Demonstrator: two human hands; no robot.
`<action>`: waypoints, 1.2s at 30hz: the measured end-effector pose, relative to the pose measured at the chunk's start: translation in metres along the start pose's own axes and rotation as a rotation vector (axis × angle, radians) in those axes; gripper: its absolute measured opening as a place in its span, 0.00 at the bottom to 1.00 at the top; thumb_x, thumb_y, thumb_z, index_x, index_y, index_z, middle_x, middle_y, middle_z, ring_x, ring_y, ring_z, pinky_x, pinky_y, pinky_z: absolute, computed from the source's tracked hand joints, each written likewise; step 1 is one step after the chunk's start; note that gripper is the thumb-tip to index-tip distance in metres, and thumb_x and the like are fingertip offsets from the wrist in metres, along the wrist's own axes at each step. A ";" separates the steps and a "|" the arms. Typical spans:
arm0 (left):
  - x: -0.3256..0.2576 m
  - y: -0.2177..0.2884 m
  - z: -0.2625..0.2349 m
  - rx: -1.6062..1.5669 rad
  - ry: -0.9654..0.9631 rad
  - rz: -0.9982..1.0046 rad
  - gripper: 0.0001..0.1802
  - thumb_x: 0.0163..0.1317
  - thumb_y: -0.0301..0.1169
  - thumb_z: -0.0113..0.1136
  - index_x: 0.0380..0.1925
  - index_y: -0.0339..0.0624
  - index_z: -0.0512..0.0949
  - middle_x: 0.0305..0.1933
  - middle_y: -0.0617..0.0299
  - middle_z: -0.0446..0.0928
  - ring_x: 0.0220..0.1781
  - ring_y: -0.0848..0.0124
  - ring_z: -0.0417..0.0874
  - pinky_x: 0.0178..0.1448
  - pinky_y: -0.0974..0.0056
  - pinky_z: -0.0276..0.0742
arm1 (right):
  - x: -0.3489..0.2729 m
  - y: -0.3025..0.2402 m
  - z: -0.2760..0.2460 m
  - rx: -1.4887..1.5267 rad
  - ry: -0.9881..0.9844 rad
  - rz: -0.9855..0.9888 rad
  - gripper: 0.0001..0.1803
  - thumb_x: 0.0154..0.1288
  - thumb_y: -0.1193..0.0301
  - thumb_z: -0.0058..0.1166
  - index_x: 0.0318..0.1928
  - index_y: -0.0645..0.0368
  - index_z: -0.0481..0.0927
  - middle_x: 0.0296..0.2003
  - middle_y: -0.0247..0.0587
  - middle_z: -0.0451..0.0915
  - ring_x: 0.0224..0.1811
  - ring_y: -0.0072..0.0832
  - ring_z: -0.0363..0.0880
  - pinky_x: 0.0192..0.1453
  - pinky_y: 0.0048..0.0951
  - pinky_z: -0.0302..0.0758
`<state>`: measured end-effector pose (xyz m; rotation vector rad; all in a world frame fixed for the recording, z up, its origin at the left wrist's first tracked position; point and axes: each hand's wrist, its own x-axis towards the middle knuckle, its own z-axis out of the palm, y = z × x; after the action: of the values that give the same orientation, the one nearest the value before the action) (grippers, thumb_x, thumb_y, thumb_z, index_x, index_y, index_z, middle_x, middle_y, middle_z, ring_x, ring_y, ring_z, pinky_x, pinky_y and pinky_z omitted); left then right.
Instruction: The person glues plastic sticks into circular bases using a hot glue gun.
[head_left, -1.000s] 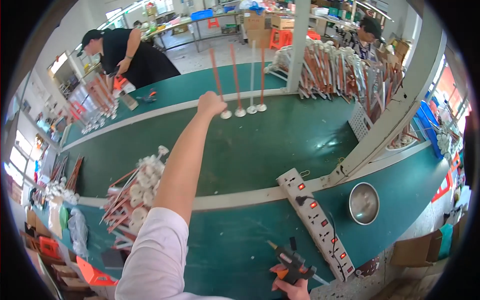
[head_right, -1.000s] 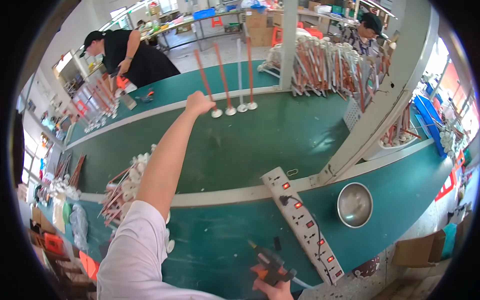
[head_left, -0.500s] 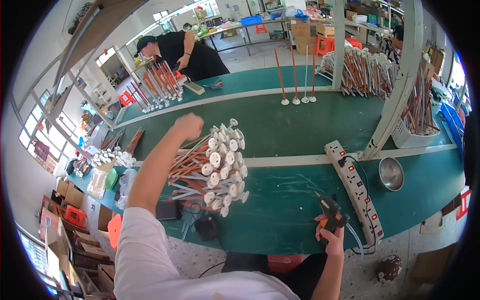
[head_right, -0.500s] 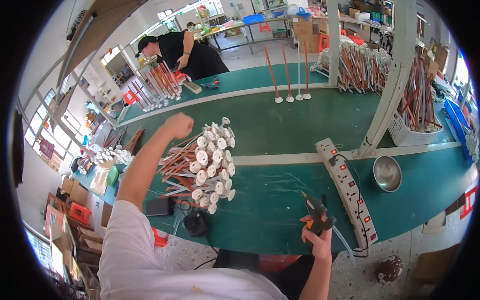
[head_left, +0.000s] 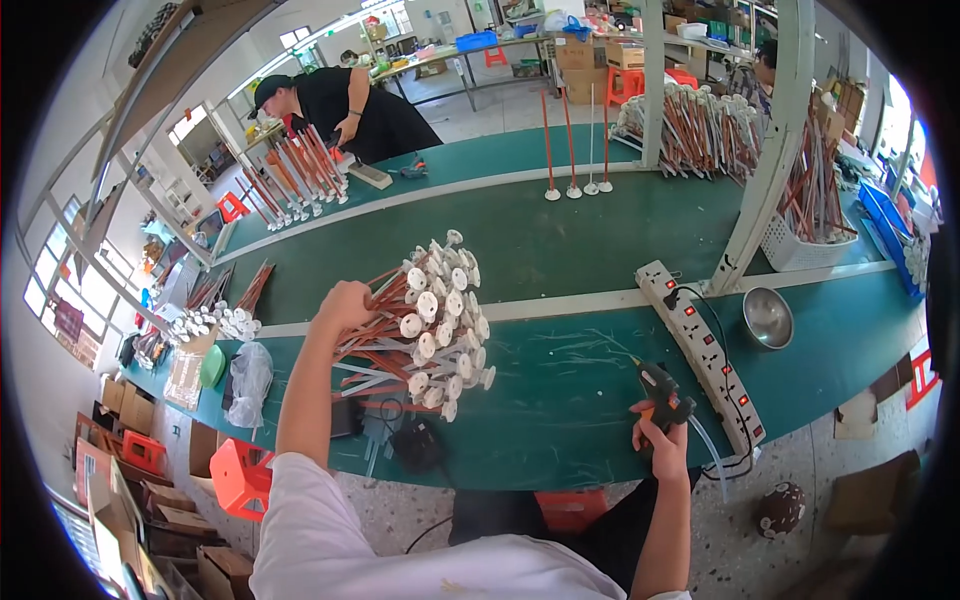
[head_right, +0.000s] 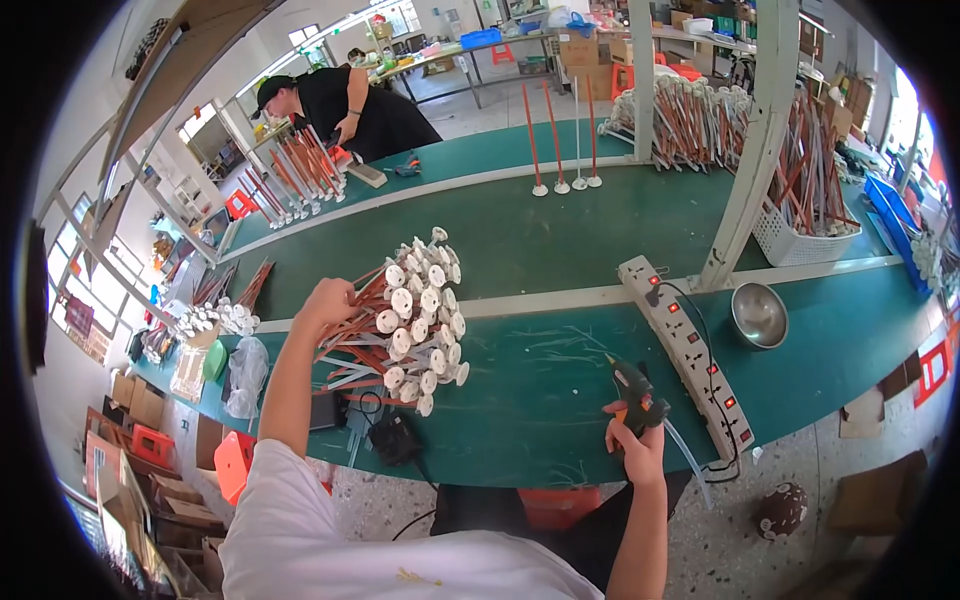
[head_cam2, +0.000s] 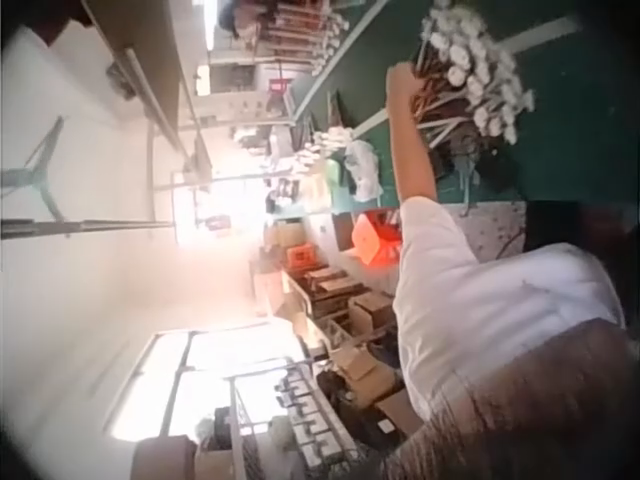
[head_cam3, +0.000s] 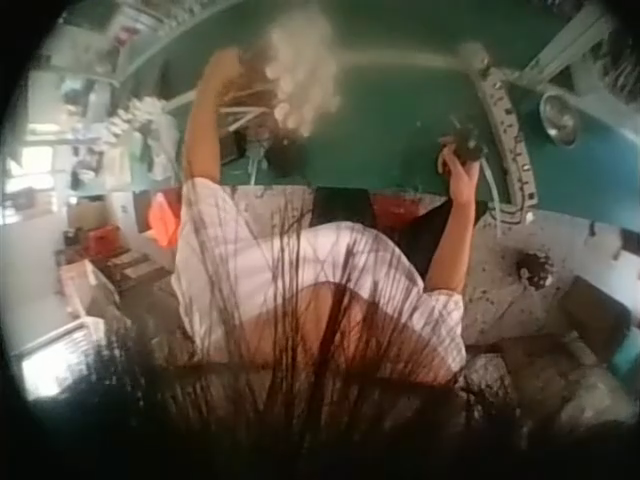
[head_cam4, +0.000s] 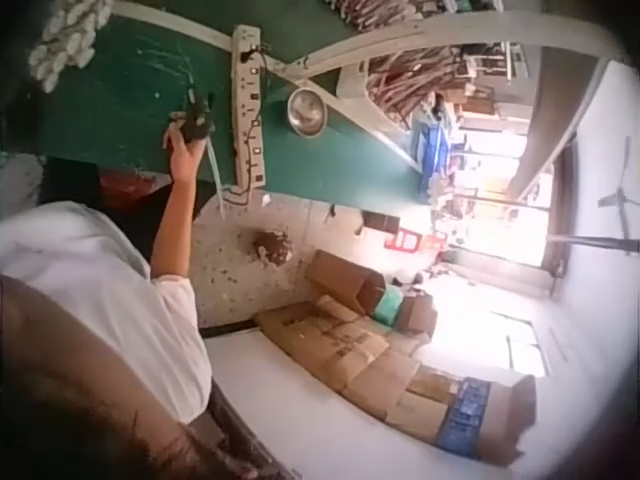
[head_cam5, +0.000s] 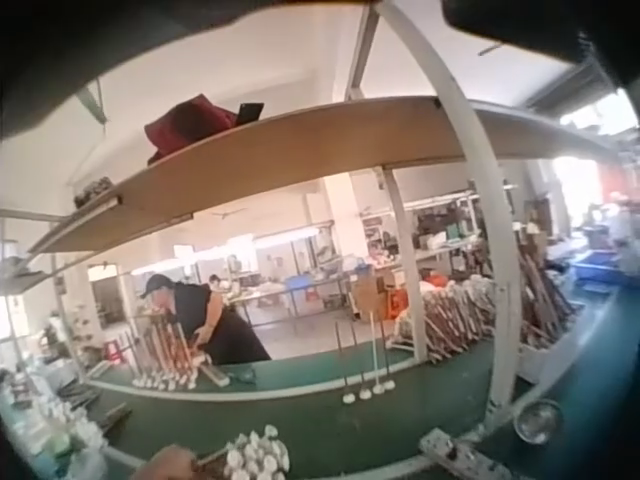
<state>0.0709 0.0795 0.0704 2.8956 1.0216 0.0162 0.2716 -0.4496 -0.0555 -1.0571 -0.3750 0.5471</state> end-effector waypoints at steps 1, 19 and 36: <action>0.001 0.002 -0.005 0.053 -0.019 -0.049 0.11 0.51 0.31 0.68 0.35 0.42 0.85 0.41 0.45 0.86 0.45 0.45 0.87 0.51 0.48 0.84 | 0.000 0.000 -0.001 0.001 -0.003 0.000 0.24 0.65 0.85 0.50 0.63 0.66 0.70 0.48 0.47 0.80 0.27 0.24 0.75 0.28 0.26 0.73; -0.043 0.119 -0.074 0.489 1.166 0.431 0.10 0.60 0.35 0.73 0.33 0.44 0.82 0.28 0.62 0.84 0.23 0.62 0.84 0.26 0.63 0.79 | 0.001 -0.011 0.007 -0.070 0.004 0.033 0.09 0.71 0.77 0.55 0.50 0.66 0.78 0.28 0.33 0.74 0.25 0.20 0.71 0.29 0.23 0.68; -0.164 0.287 0.078 -1.092 0.576 0.383 0.08 0.58 0.14 0.72 0.37 0.26 0.83 0.37 0.51 0.86 0.37 0.71 0.86 0.43 0.69 0.85 | -0.131 0.017 0.041 -0.038 0.165 0.111 0.08 0.70 0.79 0.58 0.47 0.61 0.83 0.39 0.34 0.85 0.42 0.23 0.82 0.48 0.28 0.79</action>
<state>0.1252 -0.2511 0.0151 1.9874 0.2610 1.0854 0.1392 -0.4911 -0.0565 -1.1564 -0.1825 0.5487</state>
